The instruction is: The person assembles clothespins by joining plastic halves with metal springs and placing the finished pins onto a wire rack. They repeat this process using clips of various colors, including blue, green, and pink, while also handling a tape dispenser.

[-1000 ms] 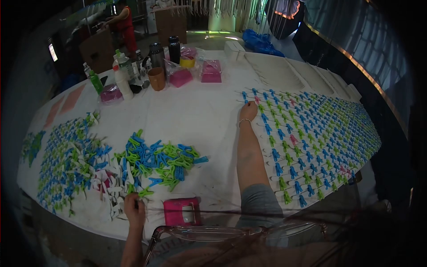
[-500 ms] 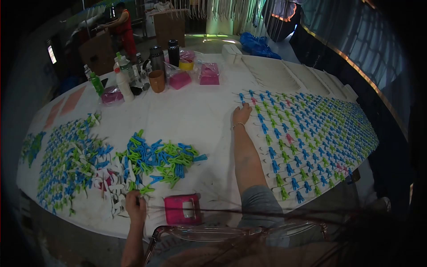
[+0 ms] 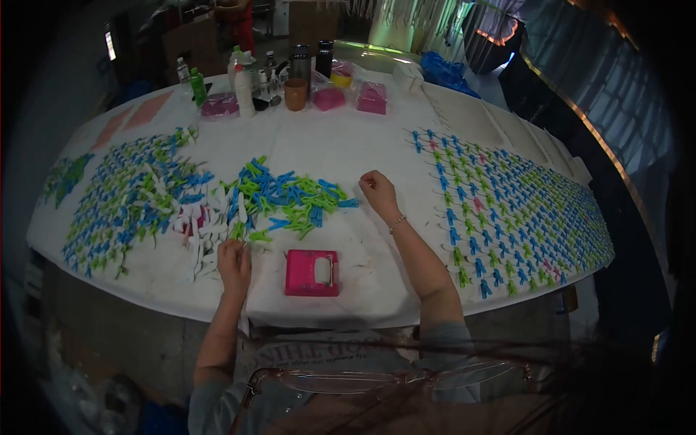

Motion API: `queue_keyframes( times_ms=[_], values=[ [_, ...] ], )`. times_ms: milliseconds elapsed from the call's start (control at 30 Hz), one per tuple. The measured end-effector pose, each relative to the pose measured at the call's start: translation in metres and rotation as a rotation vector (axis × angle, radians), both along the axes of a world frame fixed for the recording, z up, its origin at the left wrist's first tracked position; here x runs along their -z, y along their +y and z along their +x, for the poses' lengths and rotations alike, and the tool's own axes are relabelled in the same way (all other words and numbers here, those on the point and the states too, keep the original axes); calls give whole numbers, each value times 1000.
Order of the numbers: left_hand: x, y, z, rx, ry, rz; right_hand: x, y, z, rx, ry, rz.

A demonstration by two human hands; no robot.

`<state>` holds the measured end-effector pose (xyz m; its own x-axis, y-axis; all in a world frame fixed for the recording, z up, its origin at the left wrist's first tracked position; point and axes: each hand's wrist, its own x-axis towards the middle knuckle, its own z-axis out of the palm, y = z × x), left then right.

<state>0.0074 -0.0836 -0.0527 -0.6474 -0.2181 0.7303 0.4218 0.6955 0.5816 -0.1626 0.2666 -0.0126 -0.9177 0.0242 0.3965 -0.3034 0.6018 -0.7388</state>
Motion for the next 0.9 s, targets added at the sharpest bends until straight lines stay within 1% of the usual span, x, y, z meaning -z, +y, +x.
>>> queue_keyframes(
  times_ms=[33, 67, 100, 167, 200, 267, 300, 333, 367, 400, 467, 533, 567, 667, 733, 800, 867, 900],
  values=[
    [-4, -2, 2, 25, 42, -4, -10, -5, 17, -88, -7, -18],
    [-9, -4, 2, 51, 86, -9, -18, -10, 33, -110, -11, -18],
    [-8, -5, -1, 76, 50, 115, -25, -14, 49, -164, -26, -29],
    [-24, 2, -5, 154, -36, 391, -36, -27, 79, -240, -52, -37],
    [-43, 12, -5, 208, -86, 542, -40, -33, 93, -292, -62, -70],
    [-62, 25, -11, 460, -232, 789, -43, -45, 117, -358, -84, -103],
    [-64, 32, -15, 445, -233, 793, -42, -52, 128, -430, -77, -137],
    [-64, 38, -20, 546, -307, 814, -43, -59, 136, -499, -70, -172],
    [-64, 45, -24, 651, -383, 834, -46, -65, 143, -505, -77, -172],
    [-66, 51, -29, 645, -387, 836, -48, -72, 149, -509, -109, -214],
    [-68, 59, -36, 711, -378, 830, -43, -81, 155, -513, -152, -258],
    [-64, 59, -44, 745, -396, 840, -38, -87, 151, -491, -46, -266],
    [-63, 60, -47, 785, -406, 845, -37, -88, 150, -491, -52, -264],
    [-70, 65, -41, 846, -433, 819, -39, -91, 150, -484, -132, -325],
    [-70, 64, -38, 861, -434, 811, -38, -88, 151, -526, -268, -360],
    [-67, 63, -36, 877, -438, 804, -38, -85, 156, -512, -275, -337],
    [-61, 63, -33, 949, -434, 776, -36, -81, 162, -495, -284, -309],
    [-59, 63, -31, 945, -436, 787, -34, -78, 165, -491, -225, -268]
  ],
)
